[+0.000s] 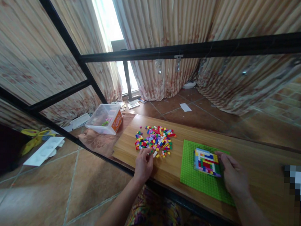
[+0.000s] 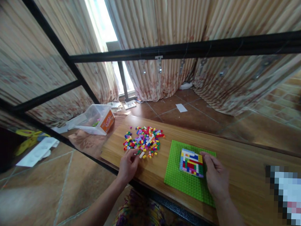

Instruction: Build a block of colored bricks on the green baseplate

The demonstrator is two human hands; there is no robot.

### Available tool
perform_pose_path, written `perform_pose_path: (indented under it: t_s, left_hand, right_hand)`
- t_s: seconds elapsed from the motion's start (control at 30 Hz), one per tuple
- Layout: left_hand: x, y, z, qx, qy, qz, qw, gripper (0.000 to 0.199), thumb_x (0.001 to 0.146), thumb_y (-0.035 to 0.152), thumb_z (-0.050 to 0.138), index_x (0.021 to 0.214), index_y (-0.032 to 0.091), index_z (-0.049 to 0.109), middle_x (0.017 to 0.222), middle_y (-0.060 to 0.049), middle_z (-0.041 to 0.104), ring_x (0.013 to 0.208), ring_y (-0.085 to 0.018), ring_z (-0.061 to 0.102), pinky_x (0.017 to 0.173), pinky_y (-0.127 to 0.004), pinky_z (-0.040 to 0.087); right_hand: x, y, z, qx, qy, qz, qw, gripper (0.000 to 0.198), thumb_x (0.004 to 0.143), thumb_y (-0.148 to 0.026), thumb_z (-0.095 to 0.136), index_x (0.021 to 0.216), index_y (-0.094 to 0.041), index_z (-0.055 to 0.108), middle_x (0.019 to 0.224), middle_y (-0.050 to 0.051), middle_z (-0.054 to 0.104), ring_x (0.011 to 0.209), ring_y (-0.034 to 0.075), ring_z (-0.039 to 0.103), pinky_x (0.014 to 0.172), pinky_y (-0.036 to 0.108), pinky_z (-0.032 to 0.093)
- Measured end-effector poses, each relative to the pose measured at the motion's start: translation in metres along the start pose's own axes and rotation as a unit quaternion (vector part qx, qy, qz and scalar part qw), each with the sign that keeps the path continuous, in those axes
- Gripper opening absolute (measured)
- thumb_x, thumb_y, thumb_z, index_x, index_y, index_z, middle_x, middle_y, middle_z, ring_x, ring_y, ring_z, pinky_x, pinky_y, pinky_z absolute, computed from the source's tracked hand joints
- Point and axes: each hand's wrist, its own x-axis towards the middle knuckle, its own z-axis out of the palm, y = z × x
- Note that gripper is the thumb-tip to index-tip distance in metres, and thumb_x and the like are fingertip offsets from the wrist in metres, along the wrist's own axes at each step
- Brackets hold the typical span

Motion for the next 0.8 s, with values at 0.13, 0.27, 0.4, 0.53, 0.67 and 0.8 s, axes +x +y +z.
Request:
perform_pose_path:
  t_s: [0.13, 0.27, 0.4, 0.53, 0.67, 0.8]
  left_hand:
    - [0.026, 0.0, -0.002, 0.049, 0.008, -0.01, 0.999, 0.028, 0.087, 0.008, 0.055, 0.11, 0.019, 0.065, 0.106, -0.007, 0.064, 0.089, -0.016, 0.064, 0.083, -0.029, 0.053]
    - [0.06, 0.004, -0.002, 0.167, -0.038, -0.022, 0.985, 0.032, 0.086, 0.009, 0.055, 0.116, 0.017, 0.065, 0.116, -0.01, 0.062, 0.104, -0.021, 0.063, 0.096, -0.033, 0.05]
    - [0.079, 0.005, 0.001, 0.272, -0.116, -0.026, 0.955, 0.029, 0.087, 0.009, 0.051, 0.108, 0.019, 0.068, 0.113, -0.009, 0.064, 0.102, -0.02, 0.064, 0.094, -0.031, 0.05]
    - [0.082, 0.009, 0.0, 0.301, -0.132, -0.029, 0.944, 0.022, 0.09, 0.012, 0.05, 0.1, 0.018, 0.069, 0.108, -0.009, 0.066, 0.101, -0.021, 0.064, 0.089, -0.03, 0.05]
    - [0.071, 0.022, -0.006, 0.233, -0.082, -0.031, 0.969, 0.02, 0.092, 0.016, 0.052, 0.105, 0.018, 0.067, 0.106, -0.009, 0.068, 0.096, -0.021, 0.065, 0.087, -0.032, 0.05]
    - [0.044, 0.044, 0.0, 0.086, -0.126, -0.008, 0.988, 0.018, 0.091, 0.019, 0.056, 0.104, 0.02, 0.067, 0.098, -0.005, 0.07, 0.081, -0.017, 0.064, 0.079, -0.029, 0.051]
  right_hand:
    - [-0.003, -0.009, 0.0, -0.002, 0.004, 0.041, 0.999, 0.043, 0.083, -0.058, 0.058, 0.099, -0.022, 0.076, 0.105, 0.005, 0.075, 0.103, 0.024, 0.068, 0.095, 0.04, 0.051]
    - [-0.004, -0.014, 0.001, -0.012, 0.01, 0.041, 0.999, 0.042, 0.083, -0.057, 0.059, 0.098, -0.022, 0.076, 0.105, 0.006, 0.075, 0.102, 0.024, 0.067, 0.095, 0.039, 0.05]
    - [-0.005, -0.017, 0.002, -0.007, 0.011, 0.045, 0.999, 0.041, 0.081, -0.055, 0.059, 0.097, -0.021, 0.076, 0.104, 0.006, 0.075, 0.103, 0.025, 0.066, 0.098, 0.041, 0.048]
    - [-0.005, -0.019, 0.003, -0.012, 0.018, 0.048, 0.999, 0.039, 0.08, -0.054, 0.061, 0.096, -0.022, 0.076, 0.103, 0.006, 0.076, 0.101, 0.025, 0.067, 0.096, 0.042, 0.049]
    - [-0.003, -0.017, 0.004, -0.004, 0.007, 0.031, 0.999, 0.039, 0.08, -0.054, 0.062, 0.097, -0.022, 0.076, 0.102, 0.006, 0.076, 0.1, 0.025, 0.068, 0.094, 0.041, 0.051]
    - [-0.004, -0.027, 0.005, -0.008, 0.022, 0.017, 1.0, 0.035, 0.081, -0.05, 0.062, 0.093, -0.02, 0.075, 0.098, 0.008, 0.076, 0.093, 0.024, 0.069, 0.088, 0.041, 0.054]
